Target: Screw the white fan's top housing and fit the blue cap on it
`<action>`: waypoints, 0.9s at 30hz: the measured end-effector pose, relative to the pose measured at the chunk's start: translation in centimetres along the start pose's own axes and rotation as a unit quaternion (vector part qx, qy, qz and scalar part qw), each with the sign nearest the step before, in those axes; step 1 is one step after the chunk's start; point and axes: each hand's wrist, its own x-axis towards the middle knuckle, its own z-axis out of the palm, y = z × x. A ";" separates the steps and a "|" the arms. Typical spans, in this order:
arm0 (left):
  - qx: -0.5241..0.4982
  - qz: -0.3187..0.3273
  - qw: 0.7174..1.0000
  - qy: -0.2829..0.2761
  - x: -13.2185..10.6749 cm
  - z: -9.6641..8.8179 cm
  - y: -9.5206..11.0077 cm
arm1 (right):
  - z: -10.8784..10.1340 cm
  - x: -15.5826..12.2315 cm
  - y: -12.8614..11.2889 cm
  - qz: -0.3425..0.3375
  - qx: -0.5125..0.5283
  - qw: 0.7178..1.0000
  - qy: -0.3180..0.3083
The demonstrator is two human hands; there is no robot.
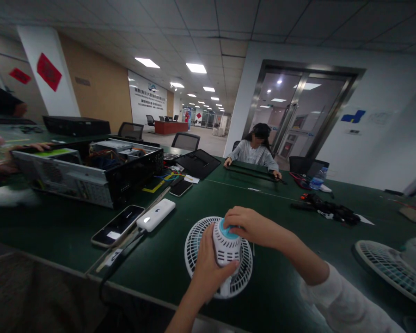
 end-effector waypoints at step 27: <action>0.008 -0.026 1.000 -0.004 -0.1 -0.1 0.6 | -2.1 -0.6 -0.3 0.051 0.038 0.998 -0.030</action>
